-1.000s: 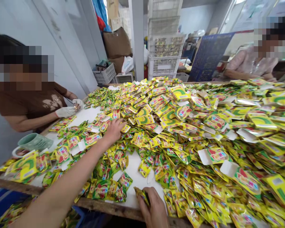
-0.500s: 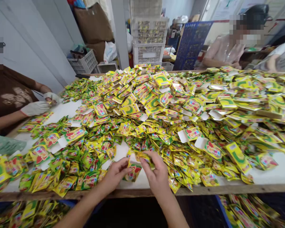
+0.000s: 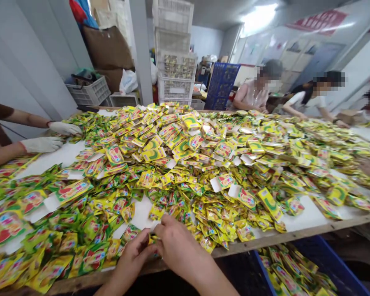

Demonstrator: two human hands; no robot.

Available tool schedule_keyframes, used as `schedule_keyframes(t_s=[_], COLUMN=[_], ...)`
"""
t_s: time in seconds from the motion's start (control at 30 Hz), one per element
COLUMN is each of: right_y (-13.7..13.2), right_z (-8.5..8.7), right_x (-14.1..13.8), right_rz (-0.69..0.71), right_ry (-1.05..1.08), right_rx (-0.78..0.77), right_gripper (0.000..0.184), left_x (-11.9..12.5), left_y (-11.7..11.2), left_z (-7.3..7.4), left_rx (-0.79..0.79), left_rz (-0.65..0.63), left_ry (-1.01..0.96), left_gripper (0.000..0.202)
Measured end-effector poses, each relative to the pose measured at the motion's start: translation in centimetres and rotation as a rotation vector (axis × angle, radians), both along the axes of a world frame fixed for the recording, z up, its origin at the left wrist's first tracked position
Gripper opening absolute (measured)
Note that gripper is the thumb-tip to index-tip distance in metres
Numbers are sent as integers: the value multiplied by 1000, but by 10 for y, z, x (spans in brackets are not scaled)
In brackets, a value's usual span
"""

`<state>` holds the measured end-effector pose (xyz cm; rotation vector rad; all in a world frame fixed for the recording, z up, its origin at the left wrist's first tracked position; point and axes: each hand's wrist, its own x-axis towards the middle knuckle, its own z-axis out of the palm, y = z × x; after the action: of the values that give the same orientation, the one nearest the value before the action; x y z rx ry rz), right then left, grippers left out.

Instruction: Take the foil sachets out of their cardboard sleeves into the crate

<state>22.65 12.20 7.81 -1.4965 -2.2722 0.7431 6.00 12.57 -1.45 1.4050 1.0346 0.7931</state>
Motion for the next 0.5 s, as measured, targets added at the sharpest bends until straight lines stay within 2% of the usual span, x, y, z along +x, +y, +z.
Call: schedule_keyframes(t_s=[0.13,0.33,0.43,0.5], right_y=[-2,-4,-6,-6], right_z=[-8,-27,-31,-34], right_x=[-3,-10,-13,-12], right_rz=[-82,7,-30,-51], right_ry=[-23,-57,-6,32], right_rx=[94,263,289,291], right_gripper=[12,17,7,10], left_x=[-5,-15,-15,-14], left_y=[0,-2,-4,-3], left_z=[-5,-7,-5,-2], left_rx=[-34,7,31,18], left_rz=[-21,50,27,16], left_ry=[-84,12,20,4], left_gripper=[28,26,22,23])
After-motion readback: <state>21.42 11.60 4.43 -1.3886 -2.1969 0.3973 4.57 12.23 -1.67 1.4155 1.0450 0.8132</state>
